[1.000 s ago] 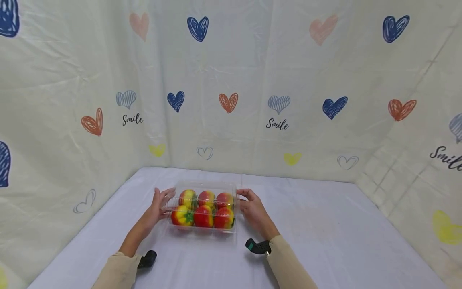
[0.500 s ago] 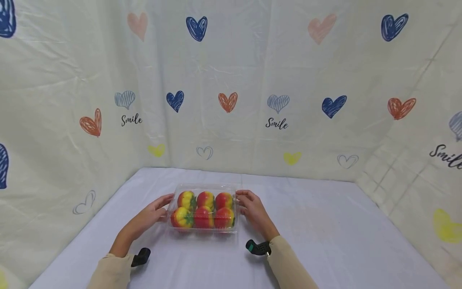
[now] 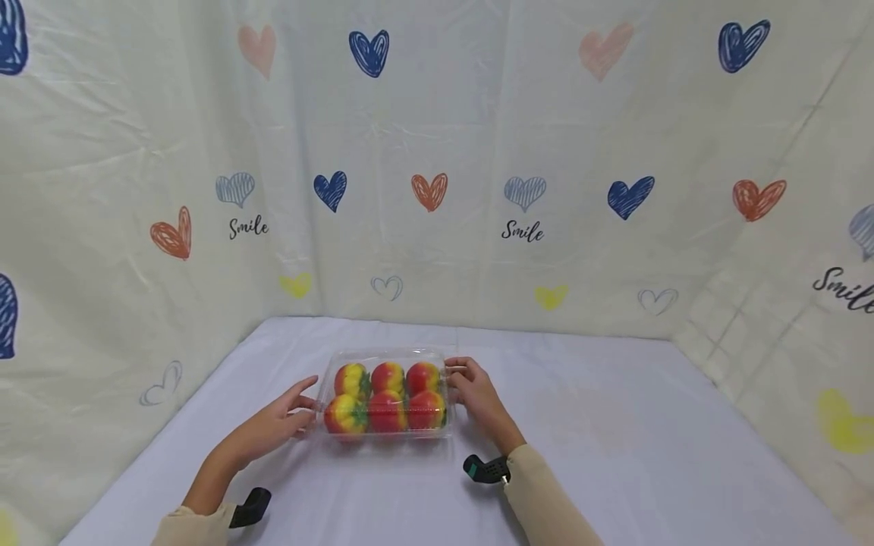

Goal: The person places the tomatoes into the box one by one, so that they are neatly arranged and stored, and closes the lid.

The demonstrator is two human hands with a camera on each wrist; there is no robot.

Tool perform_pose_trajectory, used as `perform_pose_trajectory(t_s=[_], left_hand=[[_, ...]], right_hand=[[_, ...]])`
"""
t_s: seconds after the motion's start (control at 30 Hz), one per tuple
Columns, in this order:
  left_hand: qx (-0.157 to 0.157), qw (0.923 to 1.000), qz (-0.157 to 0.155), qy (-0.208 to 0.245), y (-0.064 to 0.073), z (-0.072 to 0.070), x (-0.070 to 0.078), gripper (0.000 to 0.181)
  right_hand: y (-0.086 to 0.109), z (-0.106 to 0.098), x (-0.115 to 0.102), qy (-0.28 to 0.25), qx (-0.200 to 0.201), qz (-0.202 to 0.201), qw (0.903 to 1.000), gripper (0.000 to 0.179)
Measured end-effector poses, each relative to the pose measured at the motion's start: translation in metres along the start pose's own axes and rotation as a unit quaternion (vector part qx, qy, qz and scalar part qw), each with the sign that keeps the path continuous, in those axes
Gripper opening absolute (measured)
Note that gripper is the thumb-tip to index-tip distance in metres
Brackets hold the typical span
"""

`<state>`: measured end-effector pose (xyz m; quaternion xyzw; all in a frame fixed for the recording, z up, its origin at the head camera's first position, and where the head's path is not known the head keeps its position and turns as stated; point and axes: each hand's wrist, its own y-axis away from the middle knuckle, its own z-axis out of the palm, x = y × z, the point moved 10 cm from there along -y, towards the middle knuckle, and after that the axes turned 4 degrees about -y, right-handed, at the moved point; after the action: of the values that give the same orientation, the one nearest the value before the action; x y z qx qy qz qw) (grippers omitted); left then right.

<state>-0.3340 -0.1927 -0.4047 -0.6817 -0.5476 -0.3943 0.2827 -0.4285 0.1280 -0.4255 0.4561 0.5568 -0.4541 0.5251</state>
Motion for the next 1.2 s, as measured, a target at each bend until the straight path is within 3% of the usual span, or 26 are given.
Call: perform_pose_trajectory(t_s=[0.23, 0.37, 0.6, 0.83, 1.2], left_hand=[[-0.015, 0.9999, -0.001, -0.004, 0.009, 0.006, 0.012, 0.076], [-0.015, 0.9999, -0.002, 0.008, 0.013, 0.008, 0.012, 0.073], [-0.014, 0.9992, 0.034, 0.013, 0.016, 0.012, 0.014, 0.07], [-0.011, 0.9988, 0.032, 0.036, 0.016, 0.014, 0.011, 0.07], [-0.008, 0.999, 0.025, 0.037, 0.017, 0.018, 0.01, 0.065]], right_hand=[[0.001, 0.0, 0.0, 0.012, 0.006, -0.001, 0.9999, 0.043], [0.002, 0.001, 0.001, 0.024, 0.004, 0.006, 0.9997, 0.045], [0.005, 0.003, 0.001, 0.041, 0.003, 0.014, 0.999, 0.046], [0.008, 0.004, -0.001, 0.055, 0.003, 0.01, 0.9984, 0.044], [0.017, 0.0, -0.001, 0.076, 0.001, 0.014, 0.997, 0.047]])
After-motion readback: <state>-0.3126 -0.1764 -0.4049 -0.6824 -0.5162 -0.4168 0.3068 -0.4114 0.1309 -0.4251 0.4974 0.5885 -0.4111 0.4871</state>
